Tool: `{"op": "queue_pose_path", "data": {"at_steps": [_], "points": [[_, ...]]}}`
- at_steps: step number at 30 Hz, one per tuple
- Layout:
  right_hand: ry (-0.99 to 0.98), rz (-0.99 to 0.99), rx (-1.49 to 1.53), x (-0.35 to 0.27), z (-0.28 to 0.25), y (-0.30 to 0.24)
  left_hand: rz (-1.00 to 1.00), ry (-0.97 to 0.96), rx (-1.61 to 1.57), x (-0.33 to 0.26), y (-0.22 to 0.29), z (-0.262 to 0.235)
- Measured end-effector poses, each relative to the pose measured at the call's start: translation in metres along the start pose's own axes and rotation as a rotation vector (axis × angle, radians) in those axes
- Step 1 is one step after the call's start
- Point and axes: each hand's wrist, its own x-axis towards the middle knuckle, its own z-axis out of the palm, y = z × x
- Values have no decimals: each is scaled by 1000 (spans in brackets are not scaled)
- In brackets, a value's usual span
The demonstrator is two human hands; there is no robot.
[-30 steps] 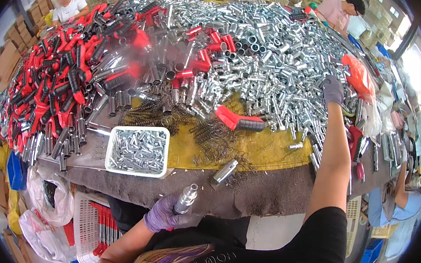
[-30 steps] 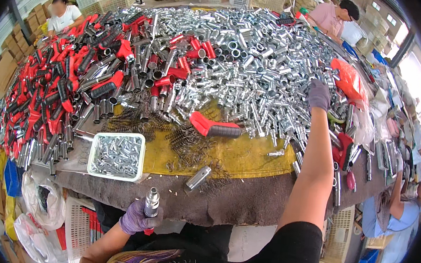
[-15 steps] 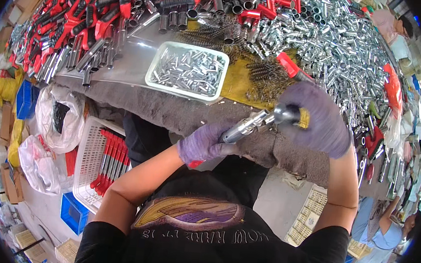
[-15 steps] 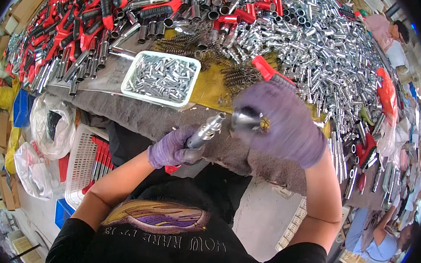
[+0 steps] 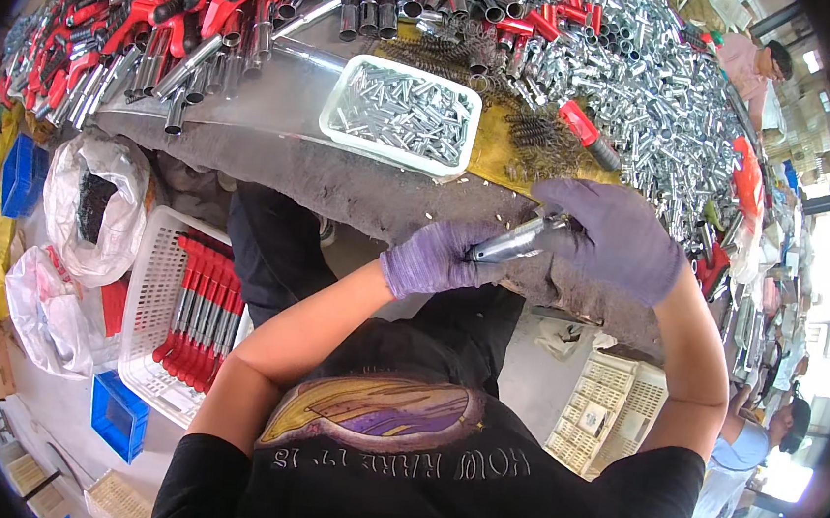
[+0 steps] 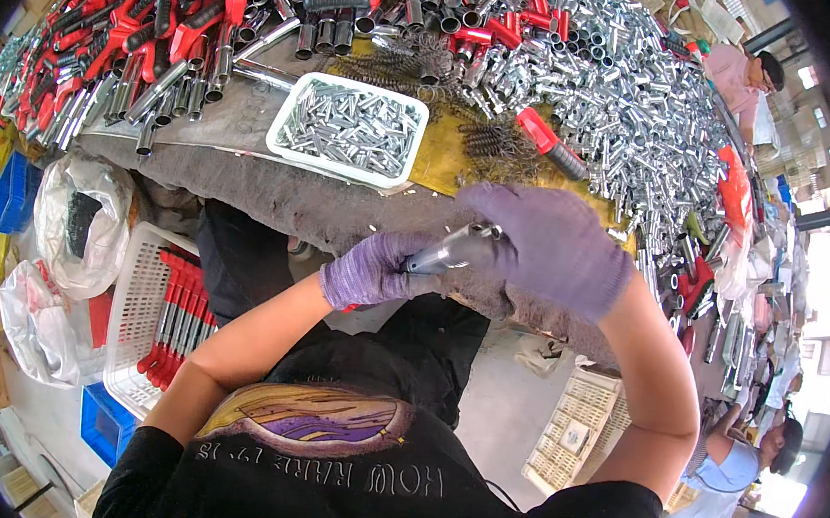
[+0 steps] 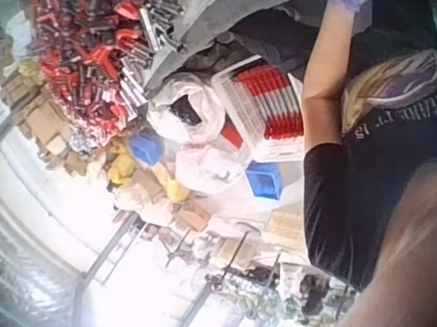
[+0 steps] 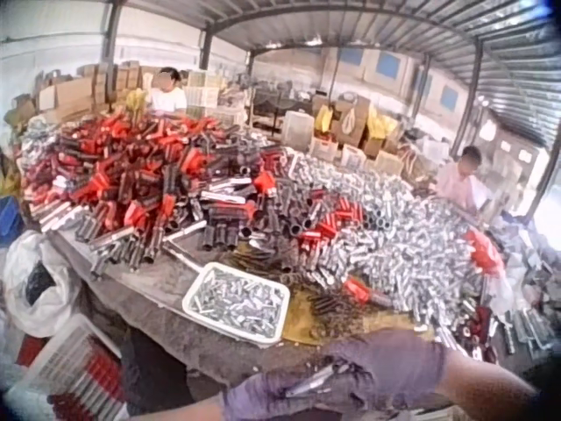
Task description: The person assembles tools by inserting metal pins and springs into metal cylinders, attaching handles to the tubes by hand, and placing the completed tools into a basket.
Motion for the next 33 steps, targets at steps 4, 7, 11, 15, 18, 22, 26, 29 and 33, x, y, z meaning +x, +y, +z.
{"op": "queue_pose_path", "data": {"at_steps": [4, 7, 11, 15, 18, 22, 26, 29, 33], "points": [[202, -287, 103, -11, 10, 3, 68, 53, 30, -1, -10, 1], [41, 99, 100, -12, -1, -23, 26, 31, 275, -3, -3, 0], [296, -177, 176, -17, 9, -5, 94, 68, 231, -2, -11, 0], [294, -359, 120, -19, 27, 4, 51, 29, 222, -3, -5, -1], [123, 102, 266, -20, 16, -12, 54, -10, 197, -2, -7, -5], [237, -130, 184, -15, 25, -3, 9, -11, 263, -2, -9, -4], [264, -122, 212, -8, 39, 1, 50, 17, 205, -5, -3, -3], [261, 80, 81, -7, 48, -9, 137, 50, 296, -2, -10, 0], [292, 52, 49, -7, 53, -12, 214, 130, 425, -7, -12, 1]]}}
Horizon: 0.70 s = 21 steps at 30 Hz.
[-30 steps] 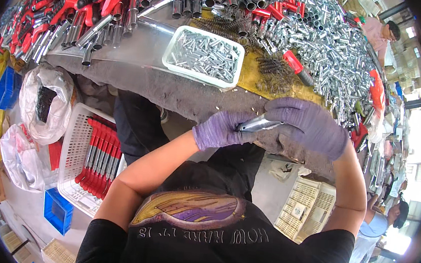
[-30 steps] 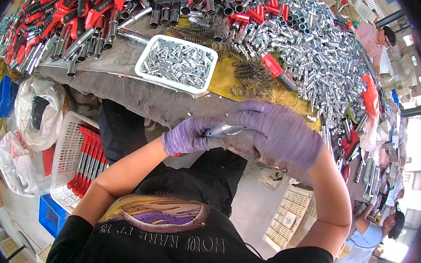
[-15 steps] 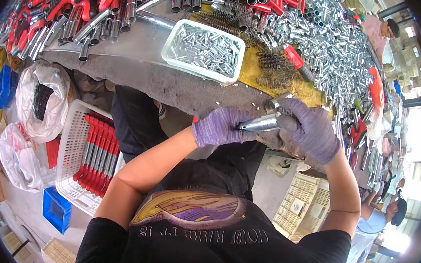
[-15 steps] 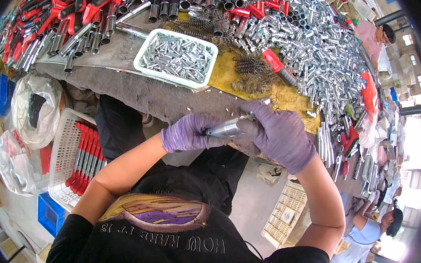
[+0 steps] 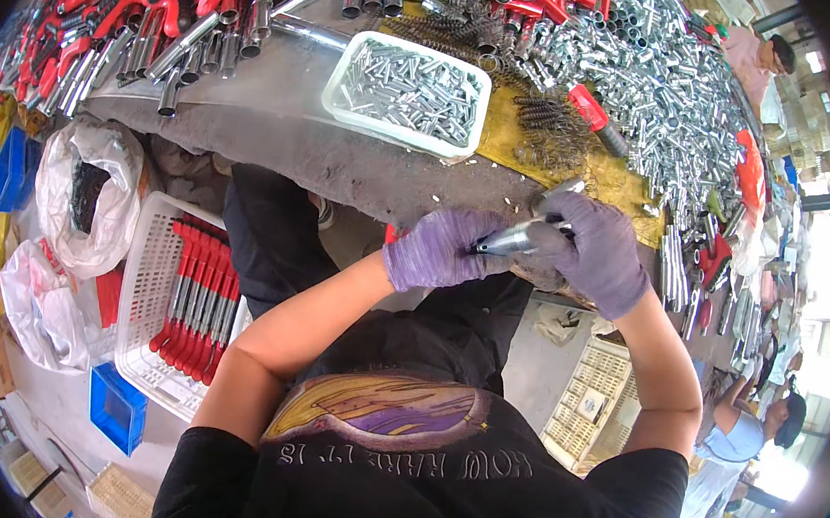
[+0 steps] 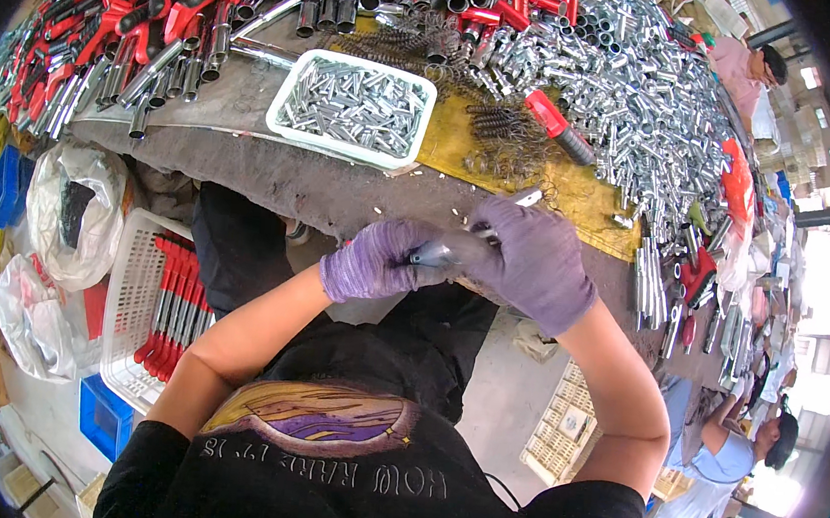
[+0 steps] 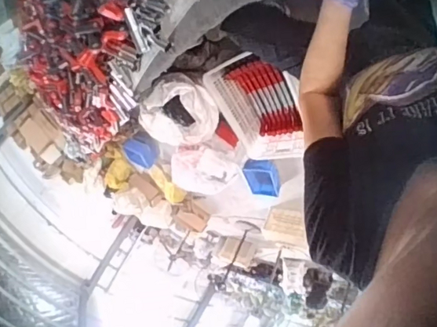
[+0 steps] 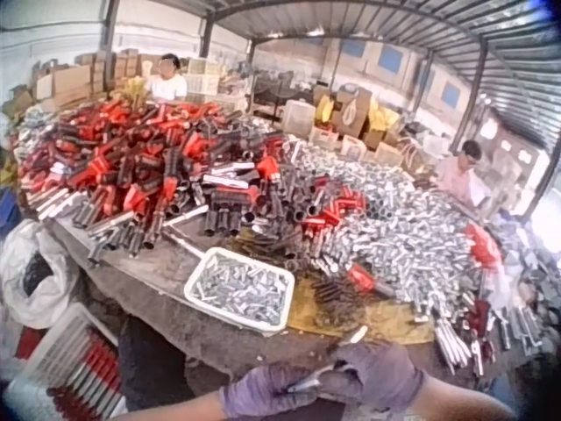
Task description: The person assembles tools by inserting metal pins and springs into metal cylinders, attaching handles to the tubes by hand, and placing the completed tools into a basket.
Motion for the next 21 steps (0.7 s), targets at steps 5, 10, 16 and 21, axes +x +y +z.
{"op": "queue_pose_path", "data": {"at_steps": [5, 10, 16, 21], "points": [[-94, -295, 180, -22, 19, -7, -368, 441, -1122, -63, 19, -9], [-645, 6, 907, -60, 111, -5, -637, 882, -1857, -124, -57, 14], [-439, 279, 437, -35, 202, -40, -1549, 1004, -1691, -156, -150, 78], [-433, 231, 279, -42, 250, -32, -1053, 132, -927, -160, -149, 99]]}}
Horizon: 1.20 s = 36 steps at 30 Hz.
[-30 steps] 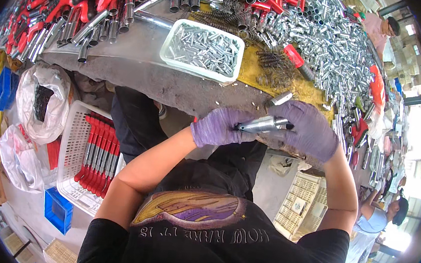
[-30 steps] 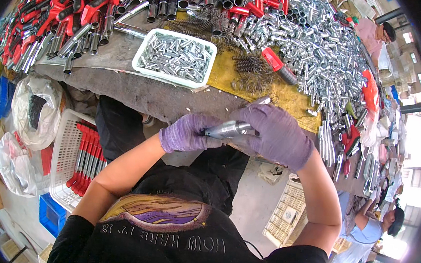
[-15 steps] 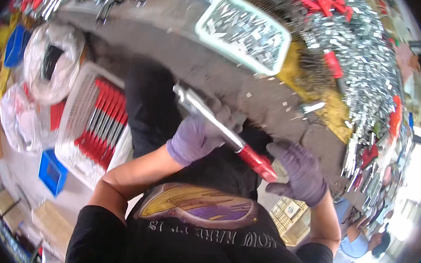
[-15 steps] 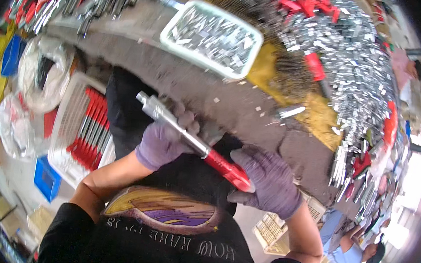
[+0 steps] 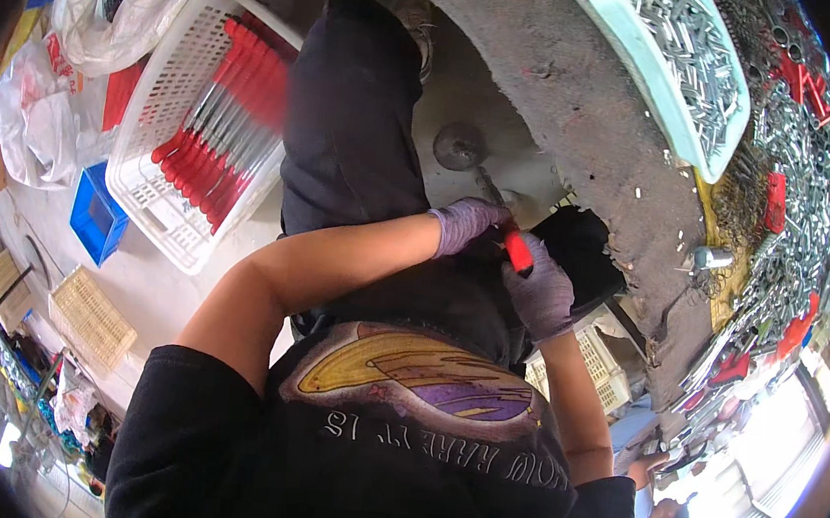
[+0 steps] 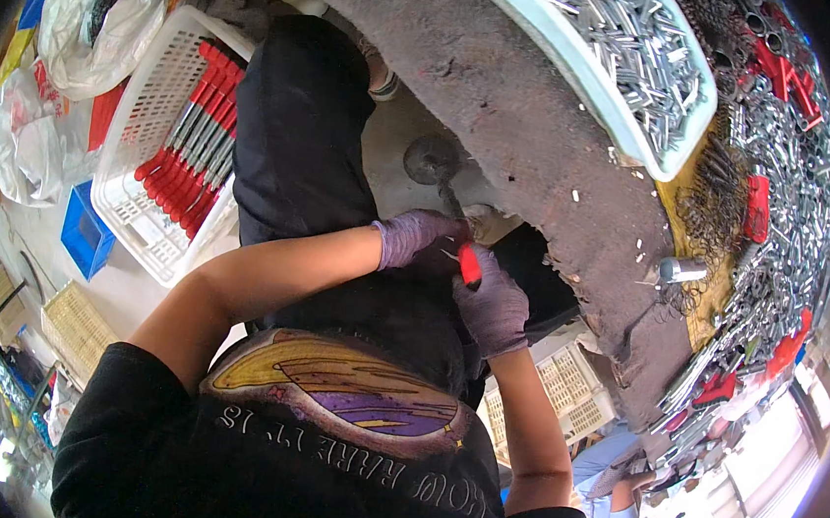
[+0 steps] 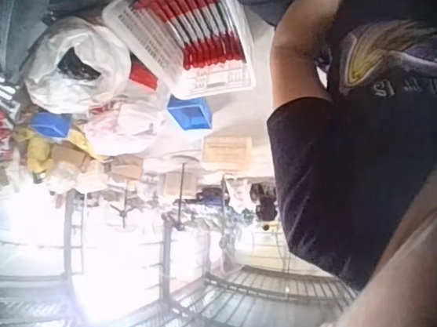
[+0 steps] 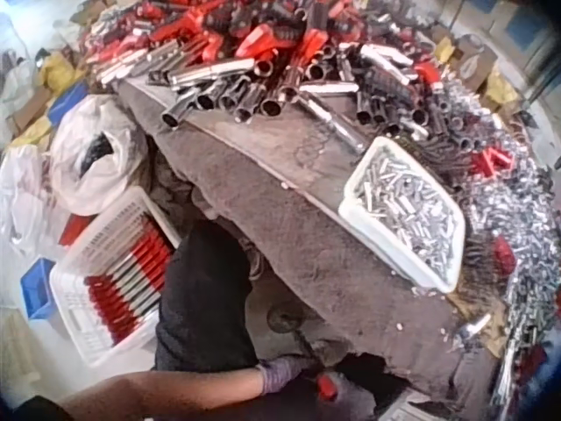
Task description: The person assembles tools by inserting metal pins and springs into metal cylinders, attaching handles to the tubes by hand, and placing the completed tools into a basket.
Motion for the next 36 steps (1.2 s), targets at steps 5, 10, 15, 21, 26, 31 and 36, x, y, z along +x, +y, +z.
{"op": "queue_pose_path", "data": {"at_steps": [5, 10, 15, 21, 26, 31, 36], "points": [[-74, -7, -71, 12, 7, -9, -197, 191, -266, -1, -10, -3], [-54, 20, -90, 18, 16, -8, -79, 276, -83, 3, -11, -6], [-25, 16, -83, 29, 11, -20, -7, 271, -144, 13, -22, -16], [-207, 95, -106, 81, -22, -54, 72, 529, 257, -6, 22, -30], [368, -231, -323, 130, 76, 37, 815, 517, 975, -41, 76, 10], [429, -246, -253, 39, 98, 78, 1010, 72, 1150, -72, 107, 65], [474, -256, -187, 119, 103, -1, 893, 26, 1231, 5, 41, 2]]}}
